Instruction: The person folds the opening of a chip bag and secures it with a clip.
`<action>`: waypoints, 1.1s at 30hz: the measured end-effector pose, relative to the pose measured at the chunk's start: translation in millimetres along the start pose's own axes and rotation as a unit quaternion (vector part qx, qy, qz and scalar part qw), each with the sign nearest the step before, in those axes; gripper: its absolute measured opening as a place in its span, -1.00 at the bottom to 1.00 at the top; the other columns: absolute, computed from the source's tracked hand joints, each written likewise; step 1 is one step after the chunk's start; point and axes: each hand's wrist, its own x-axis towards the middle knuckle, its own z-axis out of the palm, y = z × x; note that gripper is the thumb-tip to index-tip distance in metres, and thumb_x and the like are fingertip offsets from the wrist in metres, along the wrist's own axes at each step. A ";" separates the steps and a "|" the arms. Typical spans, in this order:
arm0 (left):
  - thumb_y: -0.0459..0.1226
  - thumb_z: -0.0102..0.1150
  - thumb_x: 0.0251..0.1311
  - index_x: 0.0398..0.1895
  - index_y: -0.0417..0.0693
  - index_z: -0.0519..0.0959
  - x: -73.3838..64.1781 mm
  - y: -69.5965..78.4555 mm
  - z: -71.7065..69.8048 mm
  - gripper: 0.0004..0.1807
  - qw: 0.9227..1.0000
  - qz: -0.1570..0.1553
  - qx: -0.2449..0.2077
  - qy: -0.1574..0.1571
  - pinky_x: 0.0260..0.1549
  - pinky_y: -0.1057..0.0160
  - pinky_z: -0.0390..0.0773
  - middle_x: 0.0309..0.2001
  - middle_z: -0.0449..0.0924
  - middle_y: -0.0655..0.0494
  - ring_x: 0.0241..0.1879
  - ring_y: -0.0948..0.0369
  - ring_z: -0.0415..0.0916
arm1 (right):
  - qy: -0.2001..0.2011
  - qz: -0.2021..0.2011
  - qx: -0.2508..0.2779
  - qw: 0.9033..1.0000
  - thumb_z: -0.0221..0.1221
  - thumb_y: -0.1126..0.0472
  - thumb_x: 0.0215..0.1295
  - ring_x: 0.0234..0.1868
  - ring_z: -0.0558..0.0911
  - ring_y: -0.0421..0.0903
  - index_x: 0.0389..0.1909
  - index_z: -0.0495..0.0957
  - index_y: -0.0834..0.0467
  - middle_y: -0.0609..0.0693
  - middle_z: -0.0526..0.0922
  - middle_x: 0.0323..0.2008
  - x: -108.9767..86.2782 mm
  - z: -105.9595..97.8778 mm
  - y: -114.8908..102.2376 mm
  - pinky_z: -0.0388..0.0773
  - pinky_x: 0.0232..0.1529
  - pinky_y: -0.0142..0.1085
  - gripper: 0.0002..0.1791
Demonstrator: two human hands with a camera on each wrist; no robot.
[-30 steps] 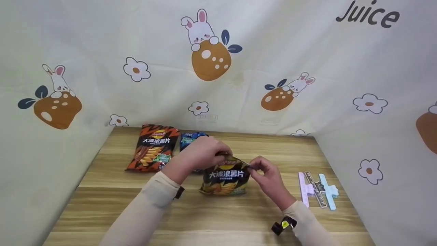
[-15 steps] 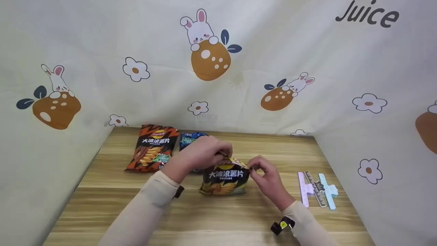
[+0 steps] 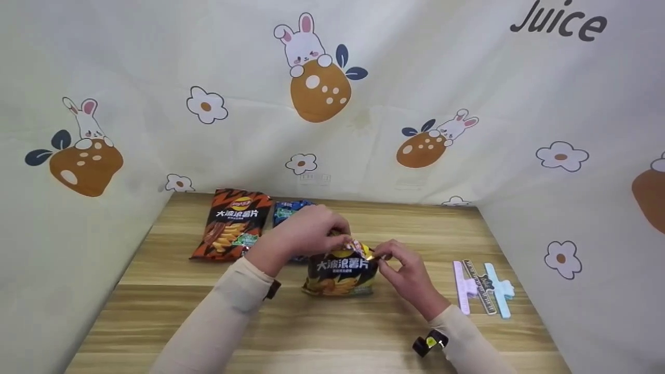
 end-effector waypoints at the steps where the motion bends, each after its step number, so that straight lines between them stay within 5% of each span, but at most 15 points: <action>1: -0.10 0.32 0.57 -0.07 0.07 0.84 0.3 -0.1 0.1 -0.82 1.000 0.002 0.003 0.002 -0.09 0.08 0.70 -0.21 0.80 0.25 -0.24 0.24 0.66 | -0.001 -0.003 0.004 1.000 0.42 0.66 0.17 -0.16 0.76 0.04 -0.12 0.73 0.15 0.01 0.81 -0.14 0.1 0.0 0.0 0.72 -0.14 -0.15 -0.60; 7: -0.23 0.31 0.58 0.10 0.08 0.80 1.8 2.7 -0.8 -0.82 1.000 -0.012 0.024 -0.001 -0.10 0.12 0.72 -0.10 0.82 0.18 -0.23 0.25 0.68 | 0.022 0.024 0.027 0.999 0.44 0.66 0.18 -0.21 0.73 0.02 -0.19 0.72 0.28 0.15 0.78 -0.23 6.2 3.8 -18.1 0.71 -0.14 -0.24 -0.72; 11: -0.24 0.29 0.60 0.13 0.05 0.80 3.6 4.6 -1.1 -0.80 0.999 -0.011 0.037 0.000 -0.06 0.08 0.73 -0.07 0.84 0.15 -0.22 0.21 0.71 | 0.027 0.101 0.027 0.994 0.41 0.58 0.31 -0.21 0.73 -0.07 -0.19 0.71 0.20 0.07 0.78 -0.24 3.5 7.4 -14.9 0.68 -0.09 -0.38 -0.76; 17: -0.28 0.28 0.59 0.09 0.01 0.83 4.5 4.1 -1.1 -0.81 0.998 0.011 0.060 0.006 -0.01 0.02 0.75 -0.05 0.86 0.12 -0.13 0.12 0.77 | 0.007 0.191 0.041 0.981 0.41 0.38 0.45 -0.20 0.72 -0.10 -0.05 0.76 0.05 -0.12 0.78 -0.22 4.6 5.5 -15.2 0.68 -0.08 -0.25 -0.81; 26: -0.27 0.38 0.52 -0.05 0.03 0.87 0.8 1.9 -2.6 -0.88 0.994 0.034 0.097 0.024 -0.11 0.07 0.77 -0.16 0.86 0.15 -0.22 0.13 0.77 | -0.029 0.213 0.035 0.976 0.41 0.32 0.48 -0.17 0.72 -0.09 -0.08 0.80 -0.04 -0.18 0.76 -0.24 9.2 -0.5 -16.8 0.65 -0.05 -0.30 -0.83; 33: -0.20 0.45 0.49 -0.12 0.07 0.86 -1.3 0.3 -5.6 -0.93 0.996 0.014 0.086 0.024 -0.16 0.13 0.76 -0.24 0.83 0.20 -0.30 0.22 0.71 | -0.023 0.209 0.040 0.977 0.42 0.36 0.44 -0.19 0.72 -0.08 -0.13 0.79 0.03 -0.14 0.77 -0.27 8.1 -0.5 -16.3 0.66 -0.04 -0.31 -0.85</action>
